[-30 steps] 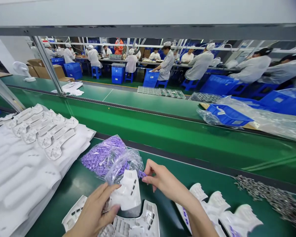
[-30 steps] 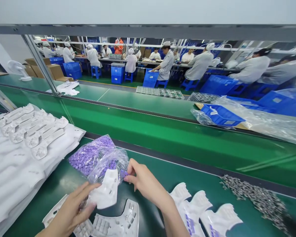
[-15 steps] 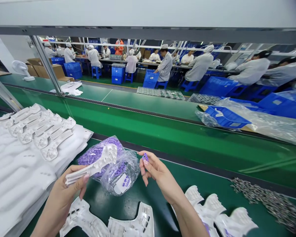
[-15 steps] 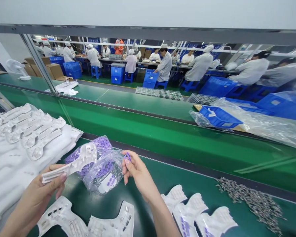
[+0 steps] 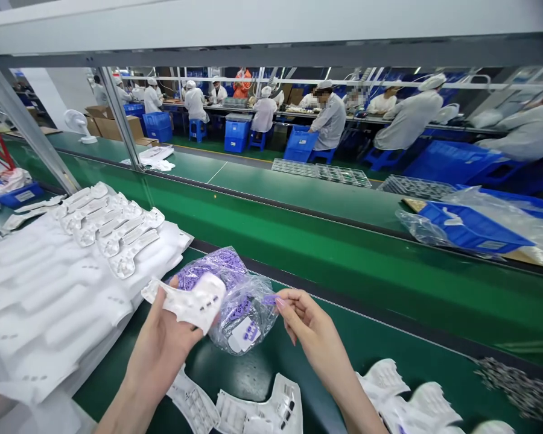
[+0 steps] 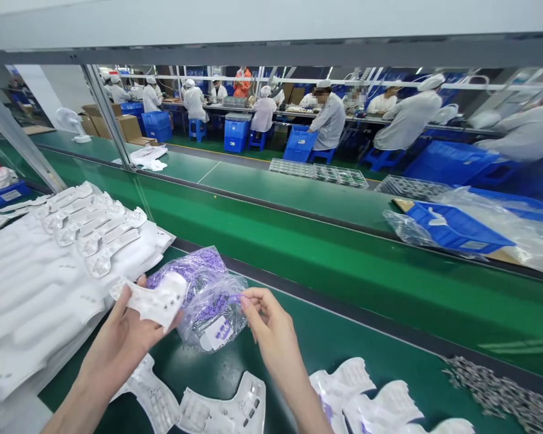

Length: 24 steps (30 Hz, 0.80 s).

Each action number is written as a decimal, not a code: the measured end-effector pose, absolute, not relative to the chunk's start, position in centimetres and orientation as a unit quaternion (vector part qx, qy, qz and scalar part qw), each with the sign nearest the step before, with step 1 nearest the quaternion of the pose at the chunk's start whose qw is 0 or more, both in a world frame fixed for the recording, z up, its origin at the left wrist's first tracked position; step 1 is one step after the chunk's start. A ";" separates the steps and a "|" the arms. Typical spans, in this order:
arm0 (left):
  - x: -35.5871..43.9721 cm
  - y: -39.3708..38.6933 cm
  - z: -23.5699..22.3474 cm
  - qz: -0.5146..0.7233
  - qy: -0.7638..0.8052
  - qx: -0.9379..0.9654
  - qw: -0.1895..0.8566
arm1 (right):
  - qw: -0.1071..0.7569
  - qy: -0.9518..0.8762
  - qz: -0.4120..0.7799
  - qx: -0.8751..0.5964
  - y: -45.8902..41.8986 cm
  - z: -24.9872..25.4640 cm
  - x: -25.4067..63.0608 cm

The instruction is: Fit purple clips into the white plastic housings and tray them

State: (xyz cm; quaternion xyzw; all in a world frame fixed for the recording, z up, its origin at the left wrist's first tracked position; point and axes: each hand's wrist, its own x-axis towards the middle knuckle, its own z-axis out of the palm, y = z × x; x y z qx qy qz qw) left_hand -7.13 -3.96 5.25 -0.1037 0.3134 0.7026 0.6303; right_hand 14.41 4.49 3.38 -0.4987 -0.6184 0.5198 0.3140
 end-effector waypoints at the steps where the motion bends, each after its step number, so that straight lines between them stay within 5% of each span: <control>1: -6.8 -4.0 5.6 0.690 0.323 -0.093 0.641 | 0.315 -0.605 0.538 -0.495 4.2 3.7 14.2; 10: -4.3 -4.7 6.9 0.644 0.401 0.038 0.651 | 0.292 -0.770 0.359 -0.440 1.1 4.7 11.9; 24: -3.9 -5.2 7.1 0.623 0.420 0.108 0.651 | 0.192 -0.795 0.412 -0.401 1.1 5.3 12.0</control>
